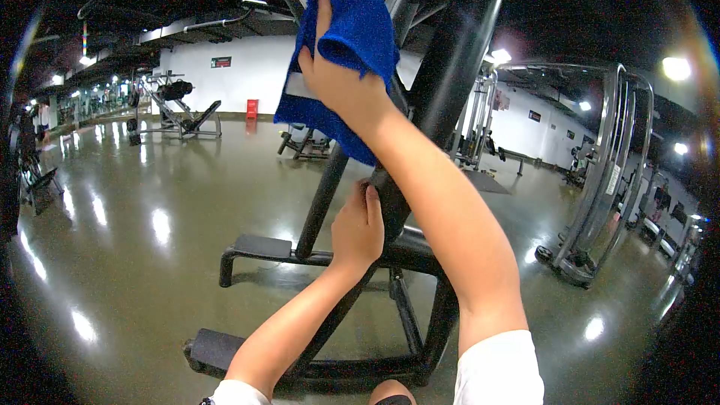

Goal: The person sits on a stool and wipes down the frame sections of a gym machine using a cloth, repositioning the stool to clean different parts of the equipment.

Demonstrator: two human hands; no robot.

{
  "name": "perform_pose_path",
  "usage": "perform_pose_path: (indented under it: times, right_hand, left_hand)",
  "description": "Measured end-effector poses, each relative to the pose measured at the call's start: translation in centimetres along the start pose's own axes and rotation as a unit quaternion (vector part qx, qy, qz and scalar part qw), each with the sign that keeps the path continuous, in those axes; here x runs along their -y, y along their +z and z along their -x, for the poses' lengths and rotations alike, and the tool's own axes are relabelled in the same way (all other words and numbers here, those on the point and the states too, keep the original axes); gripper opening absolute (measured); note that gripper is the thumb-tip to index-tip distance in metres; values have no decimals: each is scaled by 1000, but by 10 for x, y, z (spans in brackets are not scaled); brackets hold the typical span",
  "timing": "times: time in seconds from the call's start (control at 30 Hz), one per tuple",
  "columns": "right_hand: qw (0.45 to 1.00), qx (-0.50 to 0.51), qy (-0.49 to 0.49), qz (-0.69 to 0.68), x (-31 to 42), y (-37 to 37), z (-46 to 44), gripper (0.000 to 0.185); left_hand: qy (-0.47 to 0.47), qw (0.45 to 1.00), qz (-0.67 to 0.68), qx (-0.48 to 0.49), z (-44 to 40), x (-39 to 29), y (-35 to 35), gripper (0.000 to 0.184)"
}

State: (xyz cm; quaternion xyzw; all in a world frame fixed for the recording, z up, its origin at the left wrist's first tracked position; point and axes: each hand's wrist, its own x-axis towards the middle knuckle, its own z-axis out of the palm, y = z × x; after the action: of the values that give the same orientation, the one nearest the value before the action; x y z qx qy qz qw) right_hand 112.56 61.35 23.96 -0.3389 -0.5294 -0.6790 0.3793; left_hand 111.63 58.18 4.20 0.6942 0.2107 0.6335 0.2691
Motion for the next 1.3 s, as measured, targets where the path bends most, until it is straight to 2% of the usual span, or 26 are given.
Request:
perform_pose_path:
  times: [0.07, 0.13, 0.2, 0.23, 0.33, 0.37, 0.4, 0.47, 0.53, 0.6, 0.63, 0.7, 0.87, 0.93, 1.07, 1.13, 1.2, 1.3]
  right_hand:
    - [998, -20, -60, -6, -4, 6, -17, 72]
    - [999, -8, -40, -34, -4, 9, -35, 69]
    - [984, 153, 8, -89, -6, 10, -45, 70]
    - [984, 150, 10, -91, -9, 10, -44, 70]
    - [989, 59, -28, -132, -21, 11, -33, 58]
    - [987, -16, -54, -154, -23, 17, -27, 50]
    - [987, -16, -54, -153, -23, 13, -20, 50]
    - [986, 61, -62, -143, -25, -4, -5, 52]
    - [981, 66, -77, -166, -34, -8, 8, 52]
    - [980, 128, -66, -135, -34, -30, 29, 52]
    - [980, 129, -66, -134, -40, -34, 39, 52]
    - [952, 282, -60, -103, -51, -38, 63, 52]
    - [945, 301, -36, -124, -49, -69, 84, 52]
    - [942, 327, -46, -63, -48, -67, 82, 53]
    - [954, 280, -30, -101, -45, -55, 68, 52]
    - [971, 179, -47, -152, -41, -41, 55, 50]
    - [971, 187, -51, -137, -40, -31, 43, 49]
    - [979, 142, -80, -121, -37, -24, 24, 50]
  left_hand:
    - [-1, 1000, -11, 9, 0, -1, -2, 34]
    - [-3, 1000, -25, 17, -1, -2, -4, 33]
    - [-1, 1000, -27, 8, 0, -3, -3, 32]
    - [0, 999, -31, 7, -1, -3, -3, 32]
    - [-4, 999, -45, 19, 0, -4, -5, 31]
    - [0, 999, -35, 13, 0, -4, -5, 31]
    - [5, 1000, -23, 6, 0, -4, -6, 31]
    - [12, 1000, -20, -2, 0, -5, -7, 32]
    - [14, 999, -33, -26, 0, -3, -5, 32]
    - [21, 999, -33, -28, -1, 0, -3, 33]
    - [26, 999, -34, -29, 0, 3, -1, 33]
    - [18, 998, -49, -19, 2, 8, 1, 33]
    - [5, 998, -64, -2, 2, 7, -1, 32]
    - [4, 998, -59, -18, 3, 0, -4, 31]
    - [21, 998, -64, 4, 2, 4, -3, 31]
    - [16, 999, -42, 15, 1, 0, -5, 30]
    - [18, 999, -34, 5, 2, -2, -4, 30]
    - [19, 999, -27, -3, 1, -3, -6, 30]
